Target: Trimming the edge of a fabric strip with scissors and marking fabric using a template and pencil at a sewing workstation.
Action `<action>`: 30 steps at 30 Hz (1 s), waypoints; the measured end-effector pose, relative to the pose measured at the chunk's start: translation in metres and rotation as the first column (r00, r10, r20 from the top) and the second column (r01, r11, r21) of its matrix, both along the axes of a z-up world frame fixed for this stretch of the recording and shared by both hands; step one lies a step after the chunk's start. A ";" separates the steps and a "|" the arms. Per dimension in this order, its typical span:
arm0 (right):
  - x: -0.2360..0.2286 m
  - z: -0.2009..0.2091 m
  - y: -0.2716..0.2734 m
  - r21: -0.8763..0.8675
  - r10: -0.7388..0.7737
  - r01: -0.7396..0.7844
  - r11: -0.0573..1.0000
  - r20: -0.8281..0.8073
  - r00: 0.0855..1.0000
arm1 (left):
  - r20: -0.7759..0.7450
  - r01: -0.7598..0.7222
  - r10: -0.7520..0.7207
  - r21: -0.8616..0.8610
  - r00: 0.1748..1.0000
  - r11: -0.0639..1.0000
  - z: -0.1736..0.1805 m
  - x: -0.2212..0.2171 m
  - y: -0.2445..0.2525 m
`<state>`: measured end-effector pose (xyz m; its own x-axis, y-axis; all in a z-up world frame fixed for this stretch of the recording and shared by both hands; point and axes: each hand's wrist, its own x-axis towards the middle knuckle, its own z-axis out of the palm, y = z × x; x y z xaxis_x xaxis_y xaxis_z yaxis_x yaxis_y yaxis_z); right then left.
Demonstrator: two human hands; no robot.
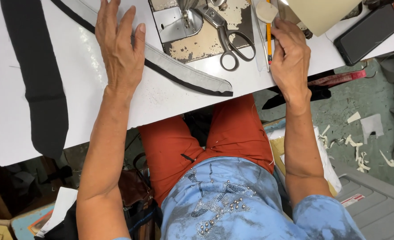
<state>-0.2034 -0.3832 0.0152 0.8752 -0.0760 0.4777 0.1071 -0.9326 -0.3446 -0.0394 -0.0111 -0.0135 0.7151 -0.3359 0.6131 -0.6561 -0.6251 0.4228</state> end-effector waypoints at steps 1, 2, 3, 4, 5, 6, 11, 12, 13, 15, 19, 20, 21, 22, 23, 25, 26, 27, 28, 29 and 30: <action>0.004 0.001 0.000 0.051 0.048 -0.049 0.997 0.019 0.999 | -0.017 0.022 -0.022 -0.006 1.000 1.000 -0.001 0.000 0.000; 0.007 0.002 0.000 0.101 0.096 -0.099 0.990 0.041 0.995 | -0.033 0.044 -0.044 -0.013 0.998 0.999 -0.001 0.000 0.001; 0.012 0.005 0.000 0.101 0.095 -0.099 0.990 0.042 0.995 | -0.032 0.045 -0.045 -0.013 0.998 0.999 -0.001 0.000 0.001; 0.017 0.007 -0.001 0.047 0.078 -0.081 0.996 0.067 0.995 | -0.032 0.051 -0.052 -0.019 0.998 0.999 -0.001 0.000 0.001; 0.022 0.010 -0.001 -0.006 0.063 -0.063 0.998 0.094 0.994 | -0.032 0.058 -0.059 -0.025 0.998 0.998 -0.001 0.001 0.001; 0.027 0.009 -0.004 -0.008 0.062 -0.062 0.998 0.096 0.993 | -0.029 0.059 -0.059 -0.026 0.998 0.998 -0.001 0.002 0.001; 0.042 0.007 -0.009 -0.033 -0.054 0.053 0.998 -0.041 0.998 | -0.039 0.063 -0.064 -0.038 0.997 0.997 -0.004 0.001 0.002; 0.047 0.001 -0.015 -0.034 -0.054 0.053 0.998 -0.040 0.998 | -0.038 0.062 -0.064 -0.039 0.997 0.997 -0.003 0.001 0.002; 0.049 -0.006 -0.021 -0.057 -0.088 0.086 0.995 -0.033 0.996 | -0.043 0.068 -0.070 -0.037 0.997 0.997 -0.003 0.001 0.002; 0.054 -0.014 -0.027 -0.083 -0.122 0.120 0.989 -0.022 0.992 | -0.046 0.075 -0.077 -0.038 0.996 0.996 -0.002 0.000 0.002; 0.063 -0.008 -0.026 0.005 -0.213 0.216 0.976 -0.138 0.967 | -0.030 0.081 -0.081 -0.015 0.996 0.997 -0.001 -0.001 0.002; 0.065 -0.005 -0.026 0.151 -0.218 0.258 0.954 -0.236 0.947 | -0.036 0.077 -0.077 -0.011 0.996 0.997 -0.001 -0.001 0.002; 0.066 0.001 -0.025 0.150 -0.216 0.255 0.955 -0.235 0.948 | -0.034 0.074 -0.074 -0.012 0.997 0.997 0.000 0.000 0.002; 0.067 0.007 -0.023 0.194 -0.288 0.368 0.909 -0.344 0.893 | -0.042 0.072 -0.072 -0.014 0.997 0.997 0.000 0.000 0.001; 0.068 0.012 -0.021 0.223 -0.343 0.479 0.849 -0.457 0.821 | -0.051 0.070 -0.070 -0.015 0.996 0.997 -0.001 -0.001 0.001; 0.072 0.012 -0.013 0.321 -0.250 0.372 0.871 -0.362 0.898 | -0.058 0.071 -0.072 -0.014 0.996 0.997 0.002 -0.002 0.002; 0.073 0.013 -0.011 0.406 -0.157 0.253 0.878 -0.254 0.954 | -0.065 0.075 -0.075 -0.011 0.995 0.997 0.003 -0.002 0.001; 0.070 0.016 -0.007 0.404 -0.158 0.252 0.879 -0.251 0.955 | -0.062 0.075 -0.076 -0.014 0.995 0.997 0.002 -0.002 0.001; 0.067 0.020 -0.002 0.372 -0.103 0.159 0.915 -0.165 0.981 | -0.065 0.079 -0.079 -0.006 0.995 0.997 0.001 -0.001 0.001; 0.064 0.022 0.003 0.334 -0.036 0.063 0.940 -0.086 0.996 | -0.071 0.080 -0.079 0.004 0.994 0.997 0.000 -0.002 0.003; 0.068 0.013 -0.012 0.335 -0.034 0.061 0.940 -0.086 0.996 | -0.072 0.077 -0.077 0.005 0.994 0.997 0.000 -0.001 0.002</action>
